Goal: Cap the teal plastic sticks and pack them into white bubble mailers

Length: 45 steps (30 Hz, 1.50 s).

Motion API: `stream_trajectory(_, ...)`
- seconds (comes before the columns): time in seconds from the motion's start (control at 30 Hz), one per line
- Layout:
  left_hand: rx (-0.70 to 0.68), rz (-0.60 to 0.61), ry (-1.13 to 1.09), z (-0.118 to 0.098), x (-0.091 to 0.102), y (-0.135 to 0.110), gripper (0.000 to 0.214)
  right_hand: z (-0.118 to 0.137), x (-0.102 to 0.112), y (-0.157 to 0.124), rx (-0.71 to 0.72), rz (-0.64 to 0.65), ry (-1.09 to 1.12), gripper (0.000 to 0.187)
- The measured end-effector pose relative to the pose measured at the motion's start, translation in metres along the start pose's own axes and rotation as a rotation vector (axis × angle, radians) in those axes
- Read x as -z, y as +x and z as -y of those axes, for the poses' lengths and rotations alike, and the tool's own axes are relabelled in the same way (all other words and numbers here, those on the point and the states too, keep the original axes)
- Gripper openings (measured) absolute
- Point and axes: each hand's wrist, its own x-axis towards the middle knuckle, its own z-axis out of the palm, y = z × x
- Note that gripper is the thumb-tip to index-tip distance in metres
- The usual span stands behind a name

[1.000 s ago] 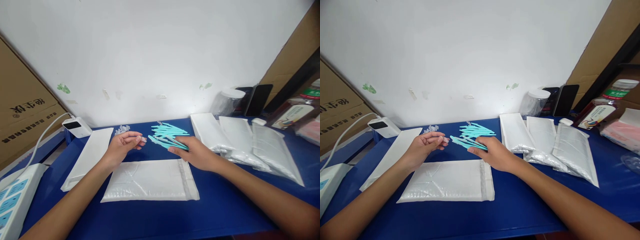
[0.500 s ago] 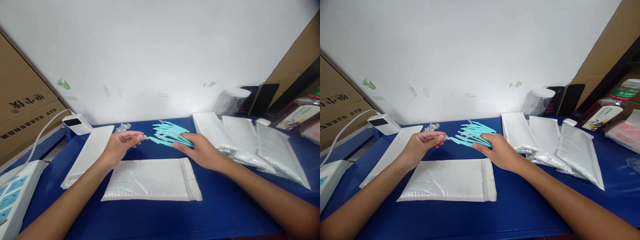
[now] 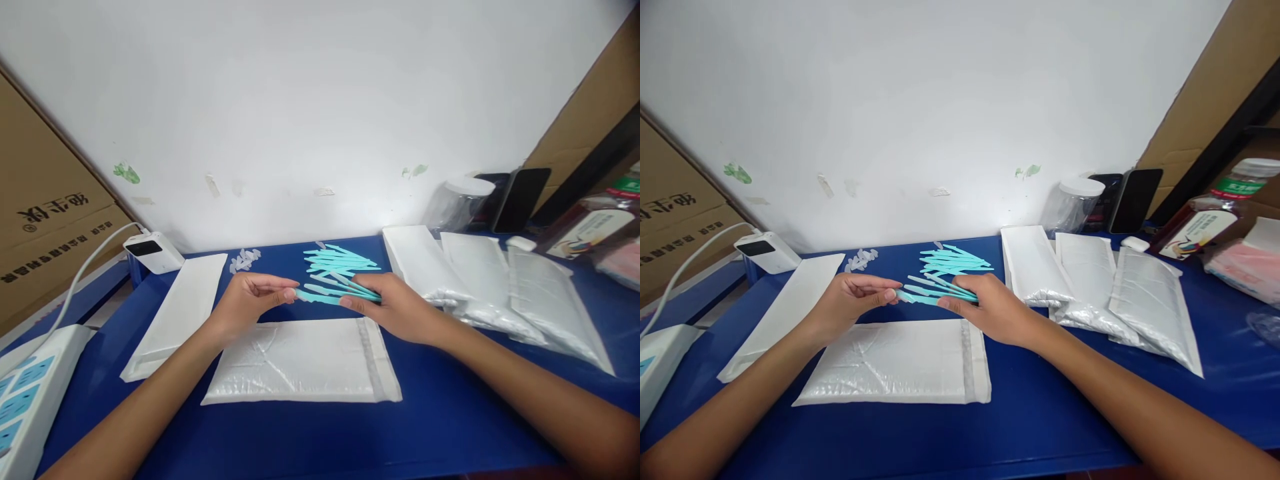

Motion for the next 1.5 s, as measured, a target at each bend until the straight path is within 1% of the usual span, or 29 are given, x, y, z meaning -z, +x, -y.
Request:
stream_trajectory(0.2, 0.02, 0.028, -0.081, -0.004, -0.011, -0.004, 0.033, -0.001, -0.008, 0.002, -0.014, 0.028, 0.048, 0.047)
stream_trajectory(0.3, 0.03, 0.029, -0.077, -0.005, -0.015, -0.006, 0.032, -0.002, -0.01, 0.0, -0.013, 0.04, 0.07, 0.047)
stream_trajectory(0.43, 0.012, 0.074, 0.021, -0.007, -0.023, -0.011, 0.03, 0.003, -0.014, -0.006, -0.004, 0.145, 0.009, 0.043)
stream_trajectory(0.5, -0.041, 0.073, 0.116, -0.008, -0.026, -0.014, 0.039, 0.008, -0.015, -0.006, 0.029, 0.18, -0.064, 0.041)
stream_trajectory(0.57, -0.137, 0.036, 0.26, -0.008, -0.023, -0.014, 0.057, 0.011, -0.013, -0.002, 0.058, 0.155, -0.159, 0.036)
stream_trajectory(0.6, -0.197, 0.009, 0.36, -0.007, -0.019, -0.012, 0.063, 0.011, -0.011, 0.001, 0.06, 0.123, -0.209, 0.032)
stream_trajectory(0.63, -0.257, -0.024, 0.476, -0.006, -0.012, -0.01, 0.066, 0.01, -0.007, 0.006, 0.05, 0.08, -0.259, 0.028)
stream_trajectory(0.7, -0.356, -0.116, 0.733, 0.0, 0.008, -0.002, 0.06, 0.005, 0.001, 0.016, -0.005, -0.02, -0.368, 0.022)
stream_trajectory(0.73, -0.383, -0.175, 0.857, 0.003, 0.02, 0.002, 0.051, 0.0, 0.006, 0.021, -0.049, -0.061, -0.435, 0.02)
stream_trajectory(0.77, -0.396, -0.231, 0.981, 0.007, 0.033, 0.006, 0.043, -0.006, 0.01, 0.026, -0.1, -0.087, -0.51, 0.019)
stream_trajectory(0.8, -0.394, -0.267, 1.102, 0.011, 0.047, 0.01, 0.041, -0.012, 0.013, 0.03, -0.153, -0.095, -0.584, 0.018)
stream_trajectory(0.87, -0.325, -0.293, 1.293, 0.02, 0.072, 0.017, 0.042, -0.023, 0.016, 0.036, -0.217, -0.069, -0.672, 0.021)
stream_trajectory(0.9, -0.284, -0.302, 1.342, 0.024, 0.082, 0.02, 0.042, -0.028, 0.016, 0.037, -0.23, -0.049, -0.686, 0.023)
stream_trajectory(0.97, -0.251, -0.311, 1.355, 0.03, 0.096, 0.023, 0.04, -0.033, 0.013, 0.036, -0.227, -0.018, -0.677, 0.026)
stream_trajectory(1.03, -0.252, -0.304, 1.335, 0.033, 0.1, 0.023, 0.039, -0.035, 0.011, 0.034, -0.213, 0.011, -0.663, 0.026)
stream_trajectory(1.1, -0.282, -0.293, 1.307, 0.032, 0.097, 0.022, 0.038, -0.033, 0.011, 0.031, -0.185, 0.047, -0.641, 0.027)
stream_trajectory(1.17, -0.334, -0.282, 1.266, 0.03, 0.087, 0.022, 0.038, -0.03, 0.013, 0.027, -0.155, 0.079, -0.616, 0.027)
stream_trajectory(1.23, -0.397, -0.253, 1.213, 0.026, 0.073, 0.025, 0.036, -0.027, 0.017, 0.025, -0.138, 0.09, -0.59, 0.028)
stream_trajectory(1.3, -0.461, -0.198, 1.166, 0.021, 0.056, 0.034, 0.036, -0.025, 0.022, 0.023, -0.133, 0.073, -0.564, 0.031)
stream_trajectory(1.37, -0.52, -0.123, 1.14, 0.016, 0.037, 0.051, 0.04, -0.023, 0.027, 0.022, -0.13, -0.006, -0.509, 0.034)
stream_trajectory(1.47, -0.597, 0.006, 1.128, 0.009, 0.01, 0.088, 0.054, -0.022, 0.032, 0.018, -0.122, -0.181, -0.41, 0.033)
stream_trajectory(1.5, -0.609, 0.037, 1.127, 0.008, 0.003, 0.101, 0.058, -0.022, 0.033, 0.017, -0.121, -0.222, -0.39, 0.033)
